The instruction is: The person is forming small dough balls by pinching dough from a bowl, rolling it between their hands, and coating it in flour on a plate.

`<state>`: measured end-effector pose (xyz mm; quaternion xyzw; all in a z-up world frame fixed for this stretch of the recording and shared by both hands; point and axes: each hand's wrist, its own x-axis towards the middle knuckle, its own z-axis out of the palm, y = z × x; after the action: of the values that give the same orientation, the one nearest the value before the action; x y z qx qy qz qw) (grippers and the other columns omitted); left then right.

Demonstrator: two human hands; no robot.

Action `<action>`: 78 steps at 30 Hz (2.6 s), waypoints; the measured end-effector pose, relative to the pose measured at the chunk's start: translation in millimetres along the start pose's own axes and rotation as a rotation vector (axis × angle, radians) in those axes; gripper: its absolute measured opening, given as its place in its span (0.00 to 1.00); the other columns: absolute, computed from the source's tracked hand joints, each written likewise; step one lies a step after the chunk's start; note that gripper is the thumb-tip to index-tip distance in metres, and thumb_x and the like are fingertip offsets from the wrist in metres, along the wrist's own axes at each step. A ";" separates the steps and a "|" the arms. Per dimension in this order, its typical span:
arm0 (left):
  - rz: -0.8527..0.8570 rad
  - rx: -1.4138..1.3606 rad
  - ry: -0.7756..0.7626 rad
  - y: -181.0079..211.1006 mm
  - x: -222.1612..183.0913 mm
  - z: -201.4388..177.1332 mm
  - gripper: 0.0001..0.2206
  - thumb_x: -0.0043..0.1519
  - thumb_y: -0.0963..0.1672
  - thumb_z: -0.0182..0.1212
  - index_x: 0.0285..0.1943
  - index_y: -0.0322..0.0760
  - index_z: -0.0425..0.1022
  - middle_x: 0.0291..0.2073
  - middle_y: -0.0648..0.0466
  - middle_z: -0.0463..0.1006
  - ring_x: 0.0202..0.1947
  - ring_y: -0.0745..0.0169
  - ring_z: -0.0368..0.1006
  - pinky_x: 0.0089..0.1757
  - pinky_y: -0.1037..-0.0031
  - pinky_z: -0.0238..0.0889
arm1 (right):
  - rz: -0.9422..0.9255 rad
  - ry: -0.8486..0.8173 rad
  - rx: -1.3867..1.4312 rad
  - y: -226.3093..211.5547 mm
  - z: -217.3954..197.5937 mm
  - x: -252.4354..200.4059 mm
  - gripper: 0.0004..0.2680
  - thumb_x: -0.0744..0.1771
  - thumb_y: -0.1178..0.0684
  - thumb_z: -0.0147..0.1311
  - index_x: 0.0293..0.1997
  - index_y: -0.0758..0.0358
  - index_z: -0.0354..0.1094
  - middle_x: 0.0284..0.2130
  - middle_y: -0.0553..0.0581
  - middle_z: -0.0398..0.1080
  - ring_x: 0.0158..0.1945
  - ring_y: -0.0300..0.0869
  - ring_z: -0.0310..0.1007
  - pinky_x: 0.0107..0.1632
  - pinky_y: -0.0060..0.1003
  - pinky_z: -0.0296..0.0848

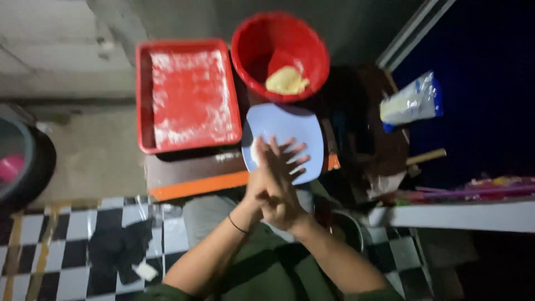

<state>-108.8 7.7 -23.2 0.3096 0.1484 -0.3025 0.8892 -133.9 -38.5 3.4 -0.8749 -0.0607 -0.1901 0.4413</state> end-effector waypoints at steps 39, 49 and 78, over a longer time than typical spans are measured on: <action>-0.176 -0.027 -0.212 -6.4 -2.8 -20.4 0.28 0.67 0.56 0.41 0.65 0.33 0.64 0.63 0.40 0.67 0.62 0.44 0.65 0.59 0.61 0.61 | -0.243 0.004 -0.313 55.8 15.9 2.4 0.24 0.71 0.48 0.39 0.77 0.70 0.46 0.70 0.77 0.53 0.73 0.68 0.50 0.74 0.62 0.41; 0.022 -0.108 -0.271 20.6 42.0 -52.2 0.28 0.65 0.46 0.42 0.75 0.31 0.57 0.70 0.40 0.65 0.64 0.40 0.67 0.62 0.57 0.58 | -0.161 -0.226 -0.168 33.2 12.0 32.6 0.27 0.72 0.33 0.28 0.78 0.59 0.41 0.78 0.67 0.37 0.81 0.60 0.31 0.77 0.58 0.32; -0.199 0.335 0.341 17.2 56.9 15.1 0.27 0.53 0.55 0.67 0.43 0.23 0.82 0.26 0.35 0.79 0.24 0.39 0.75 0.20 0.54 0.64 | -0.285 0.157 -0.118 50.1 0.4 74.5 0.31 0.71 0.33 0.31 0.76 0.71 0.46 0.75 0.65 0.48 0.80 0.60 0.38 0.79 0.51 0.33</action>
<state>-52.8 -16.6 -29.3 0.4829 0.2739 -0.3524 0.7534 -51.5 -73.0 -5.6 -0.8642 -0.1381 -0.3220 0.3611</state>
